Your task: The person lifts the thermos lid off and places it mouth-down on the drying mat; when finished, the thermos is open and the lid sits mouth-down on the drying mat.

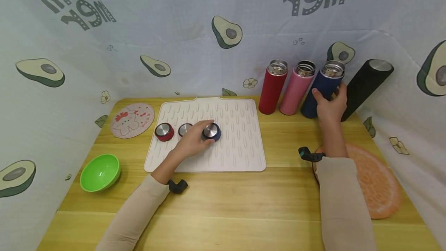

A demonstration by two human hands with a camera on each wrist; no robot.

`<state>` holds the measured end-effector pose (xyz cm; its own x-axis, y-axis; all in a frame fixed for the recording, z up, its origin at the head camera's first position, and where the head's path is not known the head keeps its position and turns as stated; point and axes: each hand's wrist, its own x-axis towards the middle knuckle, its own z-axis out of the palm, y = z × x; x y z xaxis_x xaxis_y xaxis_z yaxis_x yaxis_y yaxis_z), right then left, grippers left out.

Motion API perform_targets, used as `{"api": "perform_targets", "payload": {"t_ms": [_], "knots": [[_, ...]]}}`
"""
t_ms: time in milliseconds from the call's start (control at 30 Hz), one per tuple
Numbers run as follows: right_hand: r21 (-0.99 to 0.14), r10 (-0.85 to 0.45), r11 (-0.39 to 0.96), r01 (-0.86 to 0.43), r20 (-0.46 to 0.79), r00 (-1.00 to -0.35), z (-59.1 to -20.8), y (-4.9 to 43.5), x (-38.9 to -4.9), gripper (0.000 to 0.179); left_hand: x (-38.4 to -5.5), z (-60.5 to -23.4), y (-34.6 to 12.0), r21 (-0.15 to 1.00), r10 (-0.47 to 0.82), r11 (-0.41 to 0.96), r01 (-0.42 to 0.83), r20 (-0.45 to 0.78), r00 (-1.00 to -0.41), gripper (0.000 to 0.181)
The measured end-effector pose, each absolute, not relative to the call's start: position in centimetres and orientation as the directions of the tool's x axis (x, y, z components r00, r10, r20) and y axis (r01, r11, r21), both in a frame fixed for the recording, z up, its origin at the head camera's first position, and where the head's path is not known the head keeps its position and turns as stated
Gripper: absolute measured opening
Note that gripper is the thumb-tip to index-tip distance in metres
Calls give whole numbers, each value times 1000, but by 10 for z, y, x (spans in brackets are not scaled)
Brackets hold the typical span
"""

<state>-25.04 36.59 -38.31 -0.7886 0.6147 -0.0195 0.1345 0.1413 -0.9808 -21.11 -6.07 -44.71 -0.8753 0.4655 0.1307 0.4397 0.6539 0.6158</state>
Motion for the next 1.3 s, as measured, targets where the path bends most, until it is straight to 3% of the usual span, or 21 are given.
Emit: {"api": "perform_targets", "payload": {"t_ms": [367, 667, 967, 1100, 1300], "knots": [[-980, 611, 136, 145, -32, -791, -392, 376, -259, 73, -210, -452, -60, 648, 469, 635, 421, 110, -876, 65], [-950, 608, 218, 226, -49, -793, -392, 377, -249, 83, -210, -454, -65, 603, 455, 670, 433, 127, -881, 68], [-949, 625, 261, 176, 27, -780, -394, 379, -233, 77, -206, -451, -70, 608, 478, 634, 478, 178, -860, 61], [-951, 650, 274, 141, 75, -756, -393, 385, -226, 74, -205, -450, -70, 604, 487, 620, 501, 204, -849, 58], [-949, 721, 308, 62, 190, -666, -393, 400, -223, 61, -204, -449, -70, 612, 499, 591, 526, 235, -834, 55]]}}
